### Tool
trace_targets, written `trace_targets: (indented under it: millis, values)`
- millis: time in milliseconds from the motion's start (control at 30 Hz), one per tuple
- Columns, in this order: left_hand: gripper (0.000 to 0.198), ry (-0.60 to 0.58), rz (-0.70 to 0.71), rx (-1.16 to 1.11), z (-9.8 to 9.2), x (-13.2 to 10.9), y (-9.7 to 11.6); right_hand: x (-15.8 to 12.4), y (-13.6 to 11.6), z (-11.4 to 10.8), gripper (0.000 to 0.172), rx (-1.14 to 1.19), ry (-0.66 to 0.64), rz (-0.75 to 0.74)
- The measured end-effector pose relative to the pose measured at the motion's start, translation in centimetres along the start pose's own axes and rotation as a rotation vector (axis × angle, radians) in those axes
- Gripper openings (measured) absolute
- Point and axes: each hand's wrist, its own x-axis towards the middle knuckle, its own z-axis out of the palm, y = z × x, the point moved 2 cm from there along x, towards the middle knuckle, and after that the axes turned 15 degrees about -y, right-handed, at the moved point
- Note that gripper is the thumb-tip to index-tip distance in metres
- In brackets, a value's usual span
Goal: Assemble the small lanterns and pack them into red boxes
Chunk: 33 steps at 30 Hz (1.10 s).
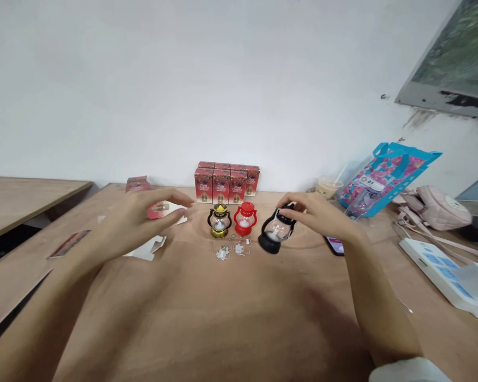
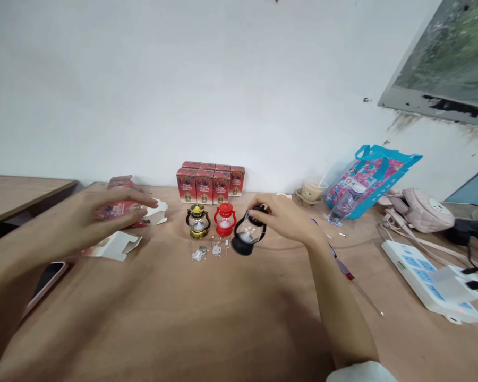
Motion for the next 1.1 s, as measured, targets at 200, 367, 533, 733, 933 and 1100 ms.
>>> trace_targets:
  millis: [200,367,533,733,933,1100]
  values:
    - [0.066,-0.242,0.156,-0.243,5.6,0.1,3.4,-1.5,-6.1,0.9,0.019,0.105,0.221,-0.366]
    - [0.060,-0.232,0.098,-0.354,7.8,1.5,2.6,-1.4,-7.2,2.2,0.019,0.078,0.483,-0.312]
    - [0.058,-0.135,-0.083,-0.570,7.6,2.0,1.9,-0.4,-8.1,4.0,0.014,-0.068,0.529,-0.222]
    - [0.052,-0.134,-0.103,-0.560,7.6,2.0,1.9,0.3,-8.4,5.5,0.011,-0.011,0.422,-0.258]
    - [0.052,-0.178,-0.122,-0.651,7.8,2.0,1.8,0.4,-8.2,5.5,0.010,-0.084,0.611,-0.195]
    - [0.046,-0.278,-0.100,-0.645,8.2,1.9,2.2,0.6,-8.2,6.0,0.009,-0.109,0.539,-0.204]
